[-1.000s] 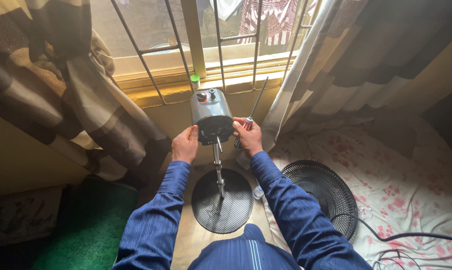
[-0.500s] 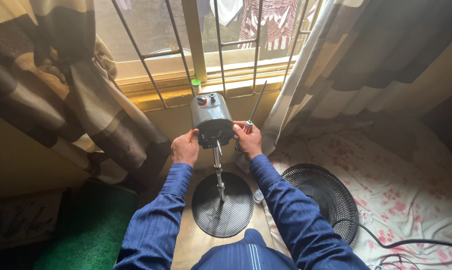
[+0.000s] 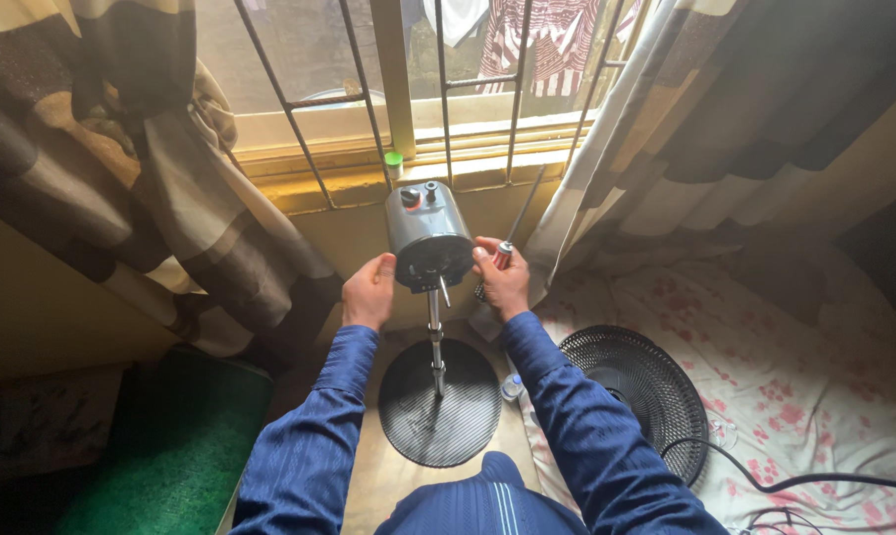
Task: The person uses a red-handled screwdriver to unscrew and loosen fasteners on the motor housing of a pedestal fan, holding the housing steady with the other hand while working on the screws around it. The fan's round grille cover lies on the bed beside the work area.
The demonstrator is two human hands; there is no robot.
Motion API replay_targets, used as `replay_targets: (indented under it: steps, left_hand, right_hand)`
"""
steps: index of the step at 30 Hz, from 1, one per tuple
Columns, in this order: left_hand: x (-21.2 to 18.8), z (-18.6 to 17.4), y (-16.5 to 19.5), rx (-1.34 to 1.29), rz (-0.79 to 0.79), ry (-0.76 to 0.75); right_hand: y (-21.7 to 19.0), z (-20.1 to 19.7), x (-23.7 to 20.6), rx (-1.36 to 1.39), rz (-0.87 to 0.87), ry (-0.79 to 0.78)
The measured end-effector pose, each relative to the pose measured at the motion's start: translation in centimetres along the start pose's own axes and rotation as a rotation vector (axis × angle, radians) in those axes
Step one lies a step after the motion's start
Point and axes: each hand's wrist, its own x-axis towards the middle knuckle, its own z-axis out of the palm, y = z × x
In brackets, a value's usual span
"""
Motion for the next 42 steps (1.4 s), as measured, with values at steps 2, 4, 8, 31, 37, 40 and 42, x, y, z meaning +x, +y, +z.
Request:
replay_targets:
  steps: [2, 4, 8, 31, 37, 40, 42]
  left_hand:
    - [0.2, 0.3, -2.1, -0.609, -0.065, -0.15]
    - [-0.6, 0.3, -3.9, -1.835, -0.222, -0.5]
    - [-5.2, 0.2, -6.6, -1.632, -0.479, -0.307]
    - [-15.7, 1.1, -0.6, -1.615, -0.642, -0.488]
    - [-16.0, 1.3, 0.4, -1.623, -0.618, -0.52]
    - [-16.2, 1.1, 1.0, -1.753, -0.655, -0.546]
    - [-16.5, 1.0, 1.4, -1.782, -0.632, -0.585]
  right_hand:
    - [-0.2, -0.7, -0.8, -0.14, -0.183, 0.083]
    - [-0.7, -1.2, -2.2, -0.165, -0.242, 0.105]
    - [-3.2, -2.9, -7.1, -0.095, -0.162, -0.013]
    - [-8.3, -7.2, -19.0, -0.647, 0.395, -0.522]
    - [-8.3, -7.4, -19.6, -0.726, 0.296, -0.547]
    - [-8.4, -7.2, -20.0, -0.669, 0.311, -0.517]
    - [-8.5, -6.8, -20.2, -0.636, 0.294, -0.479]
